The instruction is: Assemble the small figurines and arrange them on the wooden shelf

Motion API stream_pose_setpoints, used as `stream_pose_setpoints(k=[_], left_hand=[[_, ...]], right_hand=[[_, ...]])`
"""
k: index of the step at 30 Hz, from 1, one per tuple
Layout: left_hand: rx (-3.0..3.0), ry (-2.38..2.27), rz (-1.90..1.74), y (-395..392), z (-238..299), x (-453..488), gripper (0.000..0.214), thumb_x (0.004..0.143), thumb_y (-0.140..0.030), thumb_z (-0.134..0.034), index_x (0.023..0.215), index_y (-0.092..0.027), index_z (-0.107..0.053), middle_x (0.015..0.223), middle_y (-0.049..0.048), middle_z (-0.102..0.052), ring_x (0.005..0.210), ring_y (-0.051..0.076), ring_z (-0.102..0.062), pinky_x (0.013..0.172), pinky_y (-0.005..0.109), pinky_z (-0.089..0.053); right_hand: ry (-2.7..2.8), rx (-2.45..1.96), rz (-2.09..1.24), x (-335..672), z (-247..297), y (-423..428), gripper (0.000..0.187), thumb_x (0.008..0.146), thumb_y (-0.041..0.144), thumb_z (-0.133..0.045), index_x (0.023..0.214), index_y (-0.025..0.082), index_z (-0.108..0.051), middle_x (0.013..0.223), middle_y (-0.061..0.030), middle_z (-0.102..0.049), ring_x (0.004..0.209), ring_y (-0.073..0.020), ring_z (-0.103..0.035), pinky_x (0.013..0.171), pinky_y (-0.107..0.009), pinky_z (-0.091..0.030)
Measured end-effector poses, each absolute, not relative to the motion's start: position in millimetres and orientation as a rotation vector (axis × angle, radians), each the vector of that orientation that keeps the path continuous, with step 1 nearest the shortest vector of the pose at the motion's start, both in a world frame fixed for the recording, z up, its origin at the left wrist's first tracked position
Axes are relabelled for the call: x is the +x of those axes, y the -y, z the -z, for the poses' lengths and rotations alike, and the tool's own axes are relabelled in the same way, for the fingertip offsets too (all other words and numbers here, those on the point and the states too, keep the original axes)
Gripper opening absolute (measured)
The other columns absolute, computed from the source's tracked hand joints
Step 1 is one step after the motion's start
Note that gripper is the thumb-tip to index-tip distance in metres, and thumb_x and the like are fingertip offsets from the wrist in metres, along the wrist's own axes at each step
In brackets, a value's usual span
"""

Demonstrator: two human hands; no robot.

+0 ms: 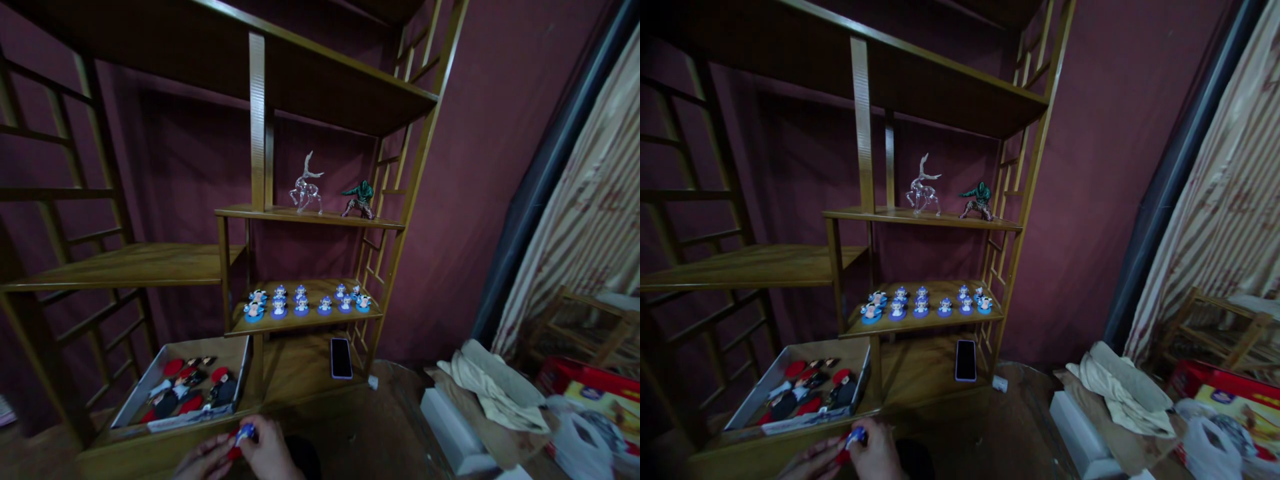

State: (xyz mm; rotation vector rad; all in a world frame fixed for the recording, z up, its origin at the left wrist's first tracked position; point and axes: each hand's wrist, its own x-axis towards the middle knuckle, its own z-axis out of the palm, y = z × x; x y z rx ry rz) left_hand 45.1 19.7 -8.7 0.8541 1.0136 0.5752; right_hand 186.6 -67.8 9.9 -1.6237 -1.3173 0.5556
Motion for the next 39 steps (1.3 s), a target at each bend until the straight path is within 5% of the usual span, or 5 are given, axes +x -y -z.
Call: stream_pose_setpoints(k=[8,21,28,33,39], left_hand=[[1.037,-1.059,-0.534,-16.6,2.1,47.5,0.046,0.032,-0.043,-0.083,0.067,-0.017,-0.068,0.069,0.0056,-0.069,0.074,0.022,-0.065,0.065,0.028,-0.051],[0.987,-0.999,-0.559,-16.0,4.2,51.8,0.047,0.044,-0.048,-0.078,0.074,-0.015,-0.065,0.077,0.0075,-0.069,0.068,0.020,-0.065,0.069,0.030,-0.050],[0.900,-0.962,-0.617,-22.7,10.8,48.3,0.050,0.042,-0.046,-0.080,0.079,-0.017,-0.066,0.077,0.0069,-0.071,0.075,0.021,-0.066,0.069,0.029,-0.050],[0.921,-0.946,-0.596,-20.7,3.3,50.7,0.054,0.042,-0.047,-0.080,0.083,-0.015,-0.067,0.085,0.0116,-0.071,0.078,0.023,-0.066,0.069,0.029,-0.050],[0.946,-0.986,-0.644,-14.2,-11.5,51.5,0.056,0.040,-0.049,-0.079,0.082,-0.015,-0.068,0.084,0.0130,-0.070,0.083,0.029,-0.066,0.073,0.035,-0.051]], right_hand=[[1.410,-1.630,-0.496,184.6,-11.5,75.6,0.031,0.076,0.018,-0.052,0.105,0.026,-0.060,0.102,-0.0034,-0.066,0.097,-0.0216,-0.060,0.085,-0.032,-0.044],[1.292,-1.611,-0.507,190.9,-6.0,71.1,0.030,0.075,0.021,-0.053,0.104,0.029,-0.059,0.099,-0.0021,-0.066,0.093,-0.0225,-0.060,0.083,-0.035,-0.044],[0.952,-1.309,-0.818,195.9,-6.5,60.6,0.024,0.069,0.038,-0.061,0.088,0.022,-0.059,0.074,0.0008,-0.060,0.068,-0.0157,-0.059,0.059,-0.027,-0.049],[0.781,-1.038,-1.055,218.1,-58.3,67.5,0.037,0.064,0.047,-0.065,0.088,0.020,-0.057,0.076,0.0006,-0.059,0.061,-0.0124,-0.057,0.056,-0.026,-0.049],[1.109,-1.037,-0.778,293.5,-182.3,73.5,0.033,0.071,0.039,-0.060,0.098,0.021,-0.055,0.083,-0.0008,-0.062,0.073,-0.0141,-0.059,0.068,-0.028,-0.050]])
